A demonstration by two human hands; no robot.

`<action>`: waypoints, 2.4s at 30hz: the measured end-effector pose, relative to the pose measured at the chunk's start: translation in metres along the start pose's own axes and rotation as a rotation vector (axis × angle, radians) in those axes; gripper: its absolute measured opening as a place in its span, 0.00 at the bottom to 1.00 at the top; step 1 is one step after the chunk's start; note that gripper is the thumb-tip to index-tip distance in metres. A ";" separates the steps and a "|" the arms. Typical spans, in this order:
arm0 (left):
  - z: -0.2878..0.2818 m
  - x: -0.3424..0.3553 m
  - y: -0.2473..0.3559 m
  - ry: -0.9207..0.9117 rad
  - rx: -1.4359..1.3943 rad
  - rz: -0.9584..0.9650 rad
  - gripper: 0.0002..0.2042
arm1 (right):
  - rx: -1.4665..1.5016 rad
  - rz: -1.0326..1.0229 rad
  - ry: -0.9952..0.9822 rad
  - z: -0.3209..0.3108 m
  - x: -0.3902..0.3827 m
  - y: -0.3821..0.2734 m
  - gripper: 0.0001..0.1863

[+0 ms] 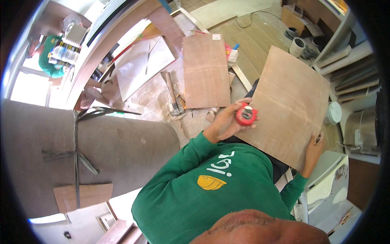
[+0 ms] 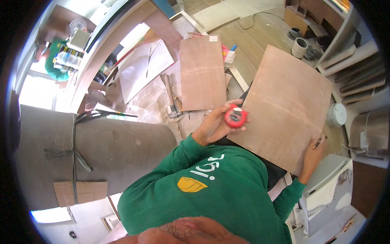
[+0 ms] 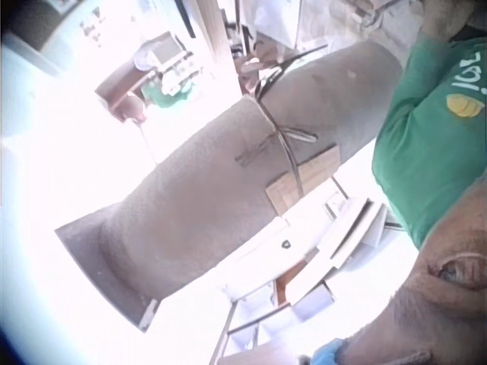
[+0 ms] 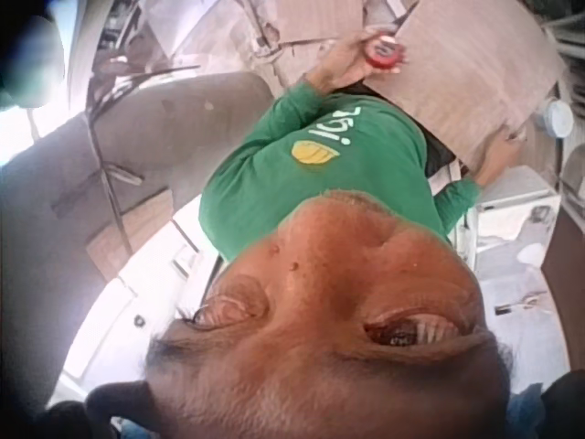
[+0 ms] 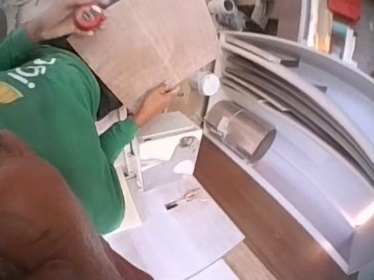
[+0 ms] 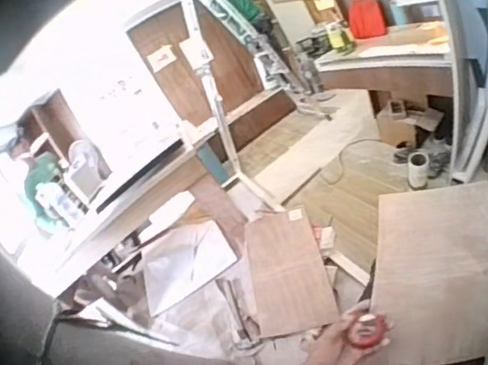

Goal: The person kneels on the floor and uses a tape measure and pencil to measure and mark lines on rectangular wooden boards. They handle the boards, measure dimensions, and mark cut lines.

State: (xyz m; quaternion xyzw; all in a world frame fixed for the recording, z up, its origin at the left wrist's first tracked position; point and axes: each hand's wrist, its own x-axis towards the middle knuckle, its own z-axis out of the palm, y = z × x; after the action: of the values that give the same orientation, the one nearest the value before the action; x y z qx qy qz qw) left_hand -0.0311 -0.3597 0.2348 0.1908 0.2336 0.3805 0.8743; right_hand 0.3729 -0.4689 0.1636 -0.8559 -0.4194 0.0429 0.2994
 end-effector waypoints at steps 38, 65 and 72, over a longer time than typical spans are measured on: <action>-0.011 0.065 0.024 -0.454 2.178 -0.201 0.18 | 0.516 -0.112 -0.495 -0.023 -0.078 -0.061 0.07; -0.029 0.063 0.031 -0.618 2.164 -0.218 0.14 | 0.301 -0.352 -0.344 0.010 -0.118 -0.089 0.10; -0.038 0.066 0.032 -0.689 2.121 -0.123 0.13 | 0.340 -0.352 -0.360 0.012 -0.116 -0.090 0.09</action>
State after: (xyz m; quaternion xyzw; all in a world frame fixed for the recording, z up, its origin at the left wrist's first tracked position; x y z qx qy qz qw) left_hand -0.0309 -0.2833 0.2028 0.9237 0.1940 -0.1284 0.3044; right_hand 0.2321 -0.5077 0.1828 -0.6864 -0.5945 0.2110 0.3619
